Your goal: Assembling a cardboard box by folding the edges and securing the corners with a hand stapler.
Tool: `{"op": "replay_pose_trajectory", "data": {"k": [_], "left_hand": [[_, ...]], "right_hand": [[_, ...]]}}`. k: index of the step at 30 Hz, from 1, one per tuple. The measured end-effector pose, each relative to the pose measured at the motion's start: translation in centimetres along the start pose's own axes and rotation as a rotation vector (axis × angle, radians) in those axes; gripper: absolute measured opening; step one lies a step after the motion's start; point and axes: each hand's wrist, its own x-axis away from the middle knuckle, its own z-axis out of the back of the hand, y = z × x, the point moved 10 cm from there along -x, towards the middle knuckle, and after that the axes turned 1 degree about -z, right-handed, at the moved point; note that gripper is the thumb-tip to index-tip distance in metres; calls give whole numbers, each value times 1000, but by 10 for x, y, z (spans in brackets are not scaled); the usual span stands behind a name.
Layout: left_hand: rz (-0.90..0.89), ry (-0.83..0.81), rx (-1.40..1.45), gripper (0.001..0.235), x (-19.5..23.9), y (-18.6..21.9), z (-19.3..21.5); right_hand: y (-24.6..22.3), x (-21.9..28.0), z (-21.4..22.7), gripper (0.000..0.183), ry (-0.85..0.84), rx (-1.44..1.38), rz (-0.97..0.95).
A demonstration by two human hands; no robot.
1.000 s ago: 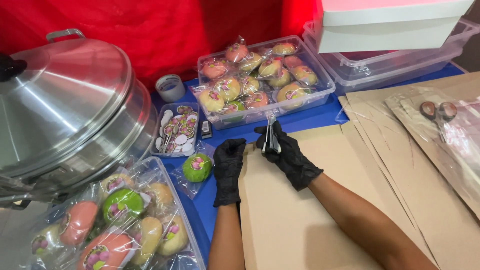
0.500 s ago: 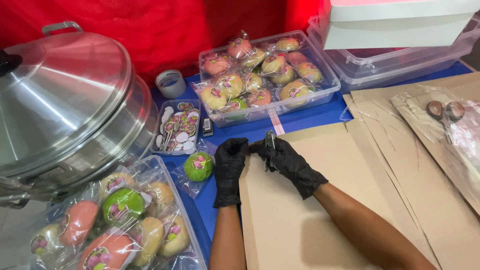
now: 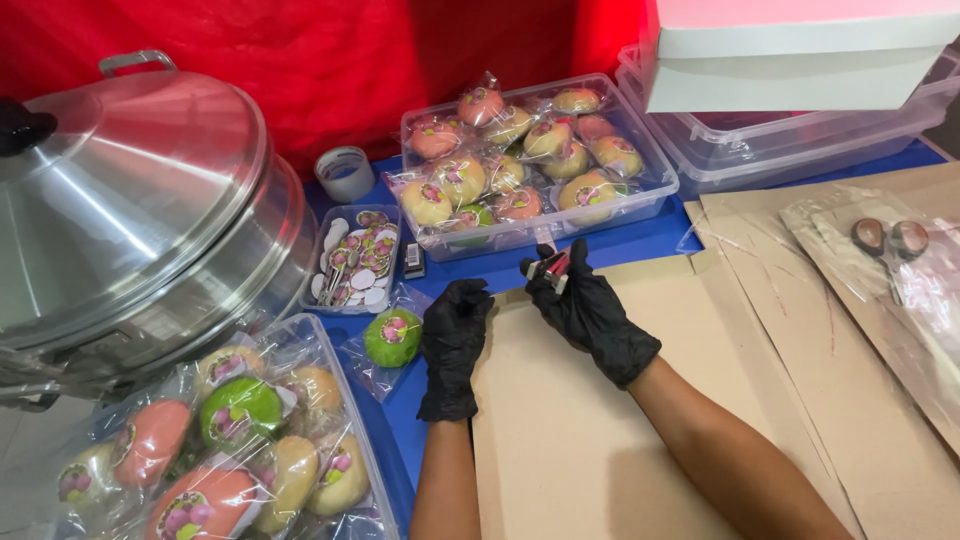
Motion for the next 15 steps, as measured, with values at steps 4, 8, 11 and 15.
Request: {"op": "replay_pose_trajectory", "data": {"k": [4,8,11,15], "left_hand": [[28,6,37,26,1,2,1],[22,25,33,21,-2,-5,2],[-11,23,-43,19,-3,0,0],[-46,19,-84,20,-7,-2,0]], "right_hand": [[2,6,-1,41,-35,-88,-66],[-32,-32,8,35,-202,524,419],[-22,-21,-17,52,-287,857,660],[-1,7,-50,34,-205,1540,855]]}}
